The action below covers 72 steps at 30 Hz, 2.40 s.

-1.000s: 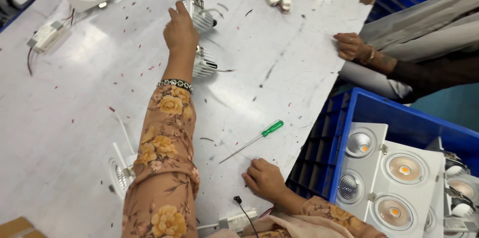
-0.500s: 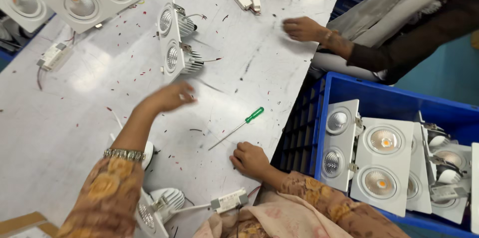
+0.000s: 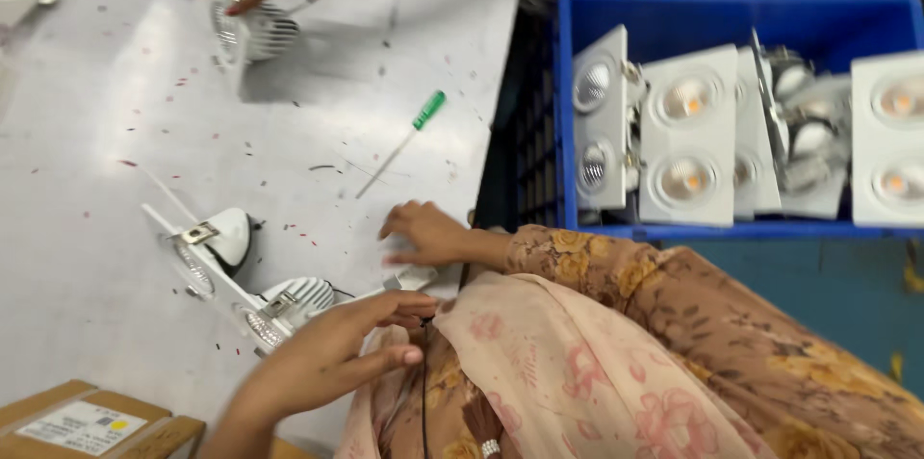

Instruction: The person connects wires from a light fixture to a driver unit by hand and using a screwdriver. They handle multiple light fixtures, connecting components and then placing the assembled units into a blue crate.

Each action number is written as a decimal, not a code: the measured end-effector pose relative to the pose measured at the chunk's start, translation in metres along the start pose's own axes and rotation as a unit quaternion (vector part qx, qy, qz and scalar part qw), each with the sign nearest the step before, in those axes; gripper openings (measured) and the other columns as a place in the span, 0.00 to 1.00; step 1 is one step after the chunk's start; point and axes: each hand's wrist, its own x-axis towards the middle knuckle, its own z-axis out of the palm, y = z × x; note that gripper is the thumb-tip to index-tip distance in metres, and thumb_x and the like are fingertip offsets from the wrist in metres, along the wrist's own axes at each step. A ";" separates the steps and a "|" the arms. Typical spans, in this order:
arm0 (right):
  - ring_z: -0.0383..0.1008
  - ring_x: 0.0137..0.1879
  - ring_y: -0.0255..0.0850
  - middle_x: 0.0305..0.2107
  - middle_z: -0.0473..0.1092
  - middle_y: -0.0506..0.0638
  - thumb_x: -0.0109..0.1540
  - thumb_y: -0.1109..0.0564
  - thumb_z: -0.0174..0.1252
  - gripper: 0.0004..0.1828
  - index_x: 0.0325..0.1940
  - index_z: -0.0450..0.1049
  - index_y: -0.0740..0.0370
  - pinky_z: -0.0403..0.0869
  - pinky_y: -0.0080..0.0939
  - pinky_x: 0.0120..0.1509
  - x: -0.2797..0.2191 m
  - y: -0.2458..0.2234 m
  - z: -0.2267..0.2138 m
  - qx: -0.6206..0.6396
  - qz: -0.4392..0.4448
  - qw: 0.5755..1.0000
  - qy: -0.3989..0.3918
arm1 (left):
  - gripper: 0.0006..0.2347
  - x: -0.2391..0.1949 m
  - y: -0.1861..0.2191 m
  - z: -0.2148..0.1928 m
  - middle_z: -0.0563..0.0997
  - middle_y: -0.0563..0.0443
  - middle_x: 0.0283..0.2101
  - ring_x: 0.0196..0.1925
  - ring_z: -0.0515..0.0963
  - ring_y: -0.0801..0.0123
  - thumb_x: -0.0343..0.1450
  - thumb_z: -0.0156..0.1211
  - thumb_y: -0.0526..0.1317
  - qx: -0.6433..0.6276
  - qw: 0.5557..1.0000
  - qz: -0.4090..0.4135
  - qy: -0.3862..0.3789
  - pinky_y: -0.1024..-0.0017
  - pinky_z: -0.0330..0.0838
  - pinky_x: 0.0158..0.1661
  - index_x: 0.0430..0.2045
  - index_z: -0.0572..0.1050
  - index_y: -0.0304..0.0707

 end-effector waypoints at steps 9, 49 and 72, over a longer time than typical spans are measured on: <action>0.66 0.64 0.45 0.57 0.68 0.51 0.54 0.42 0.64 0.29 0.55 0.73 0.57 0.66 0.49 0.60 -0.043 -0.018 0.037 -0.143 -0.094 0.984 -0.052 | 0.14 0.056 -0.149 0.143 0.87 0.48 0.46 0.47 0.87 0.69 0.71 0.60 0.36 -0.154 0.973 -0.055 0.161 0.75 0.78 0.47 0.51 0.75 0.37; 0.77 0.39 0.45 0.36 0.76 0.55 0.67 0.45 0.57 0.18 0.44 0.81 0.61 0.74 0.43 0.45 -0.015 0.028 0.019 0.130 0.079 0.979 -0.137 | 0.16 0.154 -0.281 0.217 0.79 0.43 0.46 0.44 0.82 0.62 0.72 0.63 0.35 -0.586 0.617 0.038 0.525 0.67 0.81 0.45 0.53 0.70 0.27; 0.74 0.44 0.49 0.41 0.69 0.52 0.59 0.43 0.64 0.18 0.48 0.80 0.52 0.72 0.48 0.48 -0.014 -0.025 0.003 0.104 0.038 0.989 -0.100 | 0.11 0.123 -0.234 0.181 0.82 0.44 0.39 0.39 0.81 0.70 0.67 0.63 0.25 -0.531 0.653 0.028 0.539 0.74 0.75 0.41 0.42 0.73 0.25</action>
